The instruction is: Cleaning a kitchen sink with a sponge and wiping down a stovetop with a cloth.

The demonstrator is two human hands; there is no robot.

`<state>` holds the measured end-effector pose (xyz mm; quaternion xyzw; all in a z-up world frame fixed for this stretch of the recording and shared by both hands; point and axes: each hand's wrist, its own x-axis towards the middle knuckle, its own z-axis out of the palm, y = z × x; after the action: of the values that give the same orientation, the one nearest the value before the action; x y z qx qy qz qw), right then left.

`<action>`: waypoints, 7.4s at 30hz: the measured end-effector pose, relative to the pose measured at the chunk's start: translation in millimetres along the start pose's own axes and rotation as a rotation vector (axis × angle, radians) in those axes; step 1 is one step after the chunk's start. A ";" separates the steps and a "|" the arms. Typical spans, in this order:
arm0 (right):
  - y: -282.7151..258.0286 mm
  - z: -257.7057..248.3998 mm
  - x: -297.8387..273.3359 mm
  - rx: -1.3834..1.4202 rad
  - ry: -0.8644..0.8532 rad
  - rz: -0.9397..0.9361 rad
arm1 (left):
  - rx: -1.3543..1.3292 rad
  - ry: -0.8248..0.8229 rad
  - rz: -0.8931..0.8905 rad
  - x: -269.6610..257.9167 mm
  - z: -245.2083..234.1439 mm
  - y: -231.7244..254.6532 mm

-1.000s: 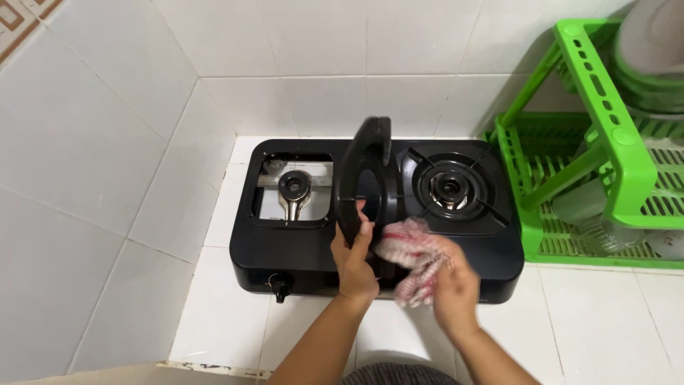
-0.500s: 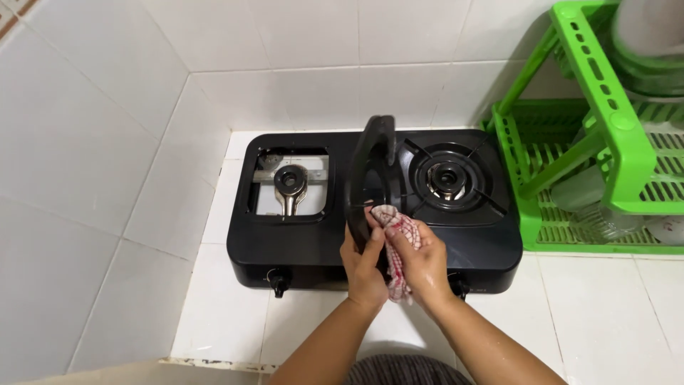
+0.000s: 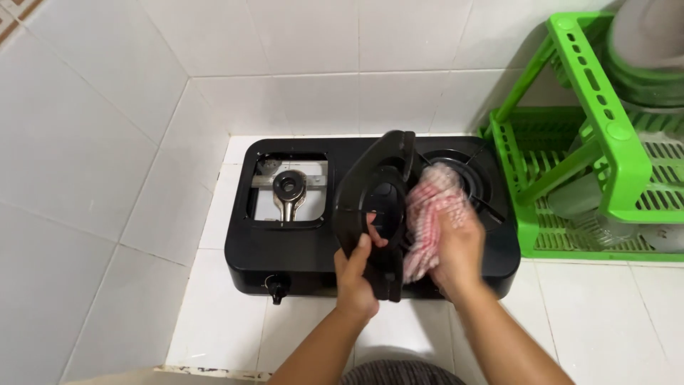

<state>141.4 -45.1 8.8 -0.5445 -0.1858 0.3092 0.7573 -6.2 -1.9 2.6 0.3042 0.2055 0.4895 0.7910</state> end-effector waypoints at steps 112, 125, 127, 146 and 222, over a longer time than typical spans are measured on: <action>16.6 -45.1 10.3 -1.415 -0.443 -0.716 | -0.163 -0.139 -0.334 2.2 -35.6 38.9; 3.4 -30.6 -7.8 -1.043 -0.277 -0.817 | -0.304 -0.225 -0.292 15.6 -10.4 43.6; 6.0 -16.6 -15.8 -0.972 -0.199 -0.763 | -0.141 -0.292 -0.049 3.4 8.8 27.2; 43.6 -38.0 -31.0 -1.000 -0.505 -0.895 | -0.251 -0.158 0.013 11.8 -13.3 17.1; 56.0 -83.0 -26.6 -0.870 -0.588 -0.703 | -0.163 -0.143 0.012 7.0 -49.6 31.0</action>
<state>158.1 -109.8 -70.4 -0.6013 -0.6627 0.0747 0.4401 -54.2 28.6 -12.6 0.2745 0.1062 0.4862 0.8228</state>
